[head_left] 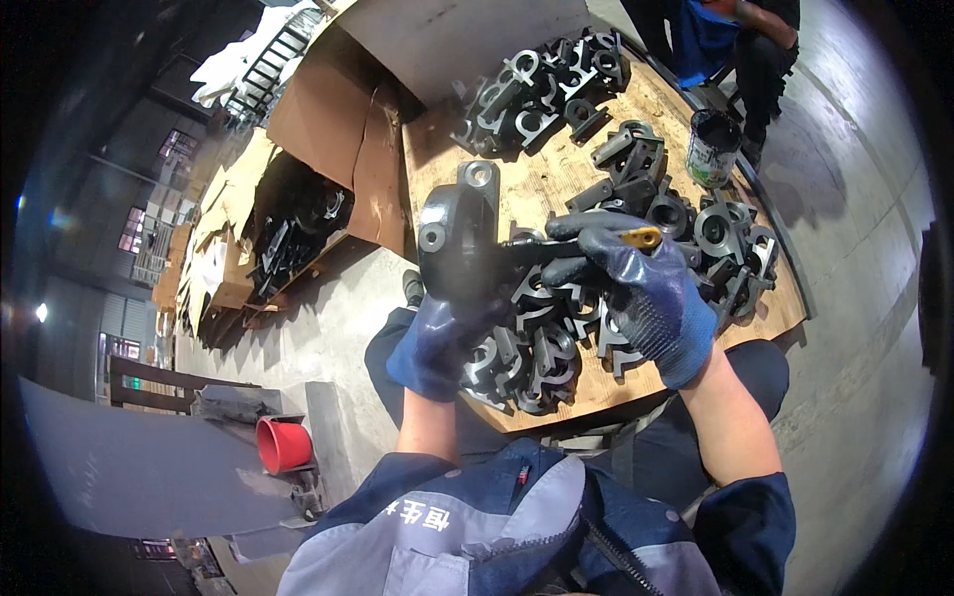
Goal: The person sits on the floor and repeatedly picks up metal brackets from a pile on a low table. They apply black paint to each bracket using a brush and place the painted pieces back on the table. Another worker is visible in the background performing the same task.
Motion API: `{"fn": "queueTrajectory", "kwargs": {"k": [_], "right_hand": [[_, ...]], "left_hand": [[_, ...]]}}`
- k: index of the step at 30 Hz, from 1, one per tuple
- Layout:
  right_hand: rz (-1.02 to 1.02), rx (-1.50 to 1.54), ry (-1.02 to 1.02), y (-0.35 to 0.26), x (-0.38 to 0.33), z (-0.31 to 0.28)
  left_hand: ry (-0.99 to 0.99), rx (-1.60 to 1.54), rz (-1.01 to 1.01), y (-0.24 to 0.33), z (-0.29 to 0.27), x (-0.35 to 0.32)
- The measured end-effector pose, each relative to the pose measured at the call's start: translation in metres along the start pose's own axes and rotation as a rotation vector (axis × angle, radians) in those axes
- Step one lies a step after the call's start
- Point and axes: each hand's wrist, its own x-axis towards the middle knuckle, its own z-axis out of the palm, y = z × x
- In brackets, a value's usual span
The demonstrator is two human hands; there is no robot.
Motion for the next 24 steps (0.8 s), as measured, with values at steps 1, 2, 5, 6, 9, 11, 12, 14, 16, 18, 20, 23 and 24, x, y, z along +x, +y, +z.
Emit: {"fn": "queueTrajectory", "kwargs": {"k": [1,2,5,6,9,11,12,14,16,18,20,23,24], "right_hand": [[-0.041,0.012,0.004,0.003,-0.001,0.003],[-0.107,-0.08,-0.011,0.006,-0.002,0.002],[-0.378,-0.515,-0.036,0.02,-0.001,-0.006],[-0.428,-0.564,-0.044,0.02,-0.003,-0.004],[-0.194,-0.336,-0.053,0.02,-0.004,0.006],[-0.053,-0.174,-0.027,0.02,-0.004,0.011],[-0.054,-0.152,0.001,0.018,-0.004,0.014],[-0.076,-0.165,0.039,0.021,-0.006,0.012],[-0.119,-0.226,0.05,0.033,-0.008,0.004],[0.016,-0.002,0.083,0.032,-0.009,0.003],[0.06,0.01,0.077,0.029,-0.009,0.005],[-0.002,-0.192,0.07,0.023,-0.01,0.007],[-0.014,-0.195,0.105,0.028,-0.009,0.007]], "left_hand": [[0.047,-0.121,-0.059,-0.001,0.001,0.0],[0.02,-0.133,-0.051,-0.004,-0.002,0.0],[-0.018,-0.19,-0.077,-0.012,-0.009,0.003],[0.002,-0.22,-0.118,-0.011,-0.008,0.003],[0.01,-0.175,-0.1,-0.017,-0.008,0.005],[0.011,-0.169,-0.121,-0.019,-0.008,0.005],[0.018,-0.2,-0.172,-0.018,-0.009,0.005],[0.02,-0.205,-0.22,-0.019,-0.007,0.007],[0.023,-0.143,-0.212,-0.022,-0.005,0.01],[-0.01,-0.055,-0.172,-0.024,-0.009,0.011],[0.006,-0.027,-0.152,-0.02,-0.008,0.012],[0.068,-0.047,-0.159,-0.013,0.0,0.011],[0.07,-0.037,-0.164,-0.014,0.001,0.011]]}}
